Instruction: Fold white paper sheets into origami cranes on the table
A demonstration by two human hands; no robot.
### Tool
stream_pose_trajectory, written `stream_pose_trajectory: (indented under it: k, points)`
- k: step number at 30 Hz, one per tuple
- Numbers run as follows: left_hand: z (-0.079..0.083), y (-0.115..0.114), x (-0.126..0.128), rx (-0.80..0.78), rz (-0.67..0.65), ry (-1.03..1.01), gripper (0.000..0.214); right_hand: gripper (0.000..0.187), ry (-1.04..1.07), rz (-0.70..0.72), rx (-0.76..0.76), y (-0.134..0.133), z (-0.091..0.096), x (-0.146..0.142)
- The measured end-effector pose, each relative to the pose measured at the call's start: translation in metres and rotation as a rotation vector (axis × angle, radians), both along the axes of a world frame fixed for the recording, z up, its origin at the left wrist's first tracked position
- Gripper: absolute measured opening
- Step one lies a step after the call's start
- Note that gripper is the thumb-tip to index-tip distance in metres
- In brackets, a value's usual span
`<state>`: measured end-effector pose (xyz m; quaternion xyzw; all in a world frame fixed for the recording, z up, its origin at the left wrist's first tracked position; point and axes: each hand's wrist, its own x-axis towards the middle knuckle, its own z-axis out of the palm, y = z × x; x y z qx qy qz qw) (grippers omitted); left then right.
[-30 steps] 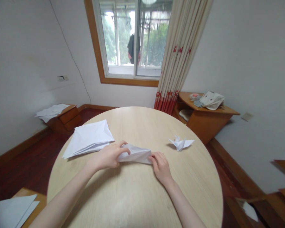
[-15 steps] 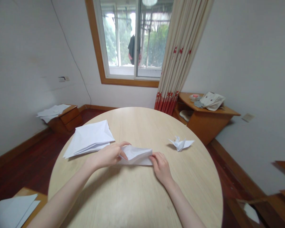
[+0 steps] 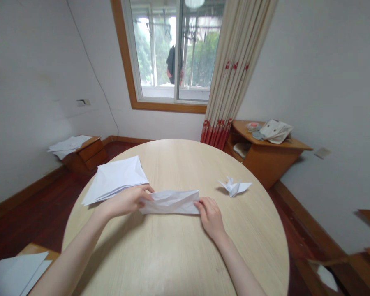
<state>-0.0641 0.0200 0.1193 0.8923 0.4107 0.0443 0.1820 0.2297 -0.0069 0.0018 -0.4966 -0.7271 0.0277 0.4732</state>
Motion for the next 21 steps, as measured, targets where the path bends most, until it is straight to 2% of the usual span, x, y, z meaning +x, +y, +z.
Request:
stream_pose_trajectory:
  k: [7, 14, 21]
  points:
    - [-0.007, -0.005, 0.000, -0.018, -0.052, -0.102, 0.055, 0.024, -0.031, 0.027, 0.006, -0.001, 0.001, -0.002]
    - [-0.003, -0.011, 0.013, 0.018, -0.089, -0.013, 0.069, 0.021, -0.060, 0.042, 0.016, -0.002, 0.003, -0.003]
    - [0.005, -0.011, 0.023, 0.008, -0.127, -0.069, 0.060, 0.020, -0.064, 0.035, 0.044, -0.001, 0.001, -0.002]
